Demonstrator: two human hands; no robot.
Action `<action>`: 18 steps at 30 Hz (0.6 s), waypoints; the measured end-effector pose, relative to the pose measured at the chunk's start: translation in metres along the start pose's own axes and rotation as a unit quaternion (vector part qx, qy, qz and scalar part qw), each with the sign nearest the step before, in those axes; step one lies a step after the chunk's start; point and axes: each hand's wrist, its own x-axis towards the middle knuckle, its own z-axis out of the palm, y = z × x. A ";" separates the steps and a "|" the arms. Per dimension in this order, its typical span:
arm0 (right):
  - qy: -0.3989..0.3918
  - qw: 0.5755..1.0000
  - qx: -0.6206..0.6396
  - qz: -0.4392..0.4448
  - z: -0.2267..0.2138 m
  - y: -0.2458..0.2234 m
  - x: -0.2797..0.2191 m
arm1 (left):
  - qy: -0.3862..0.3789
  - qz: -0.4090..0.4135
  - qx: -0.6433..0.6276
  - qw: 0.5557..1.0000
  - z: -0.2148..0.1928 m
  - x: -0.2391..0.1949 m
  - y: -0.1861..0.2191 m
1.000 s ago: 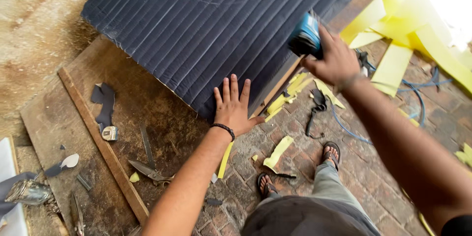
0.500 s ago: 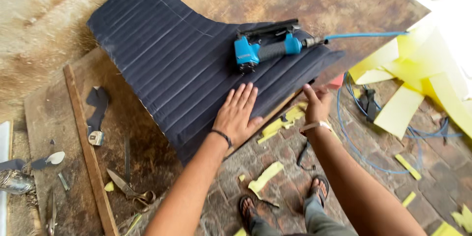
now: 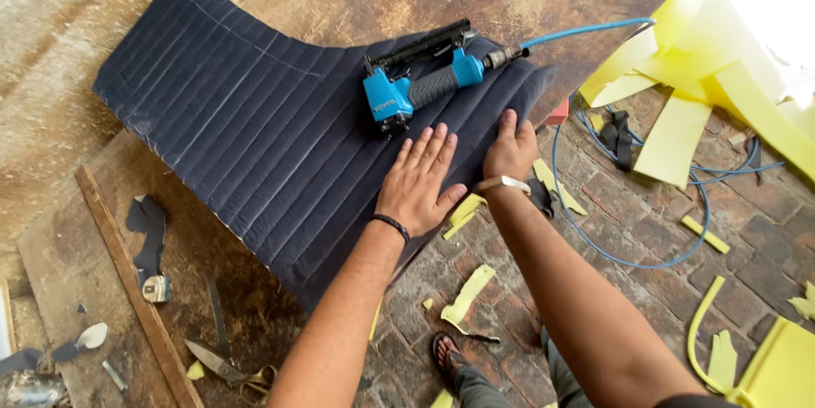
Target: The person staples dark fabric onto a wooden chair frame using a pneumatic staple gun, trims excess fabric with shears, and smooths the surface. The person works on the edges and corners, ensuring the fabric is taut and neatly attached.
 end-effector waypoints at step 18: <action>-0.022 0.996 0.086 0.004 -0.005 0.028 -0.004 | 0.023 -0.066 0.018 0.997 0.016 0.051 0.010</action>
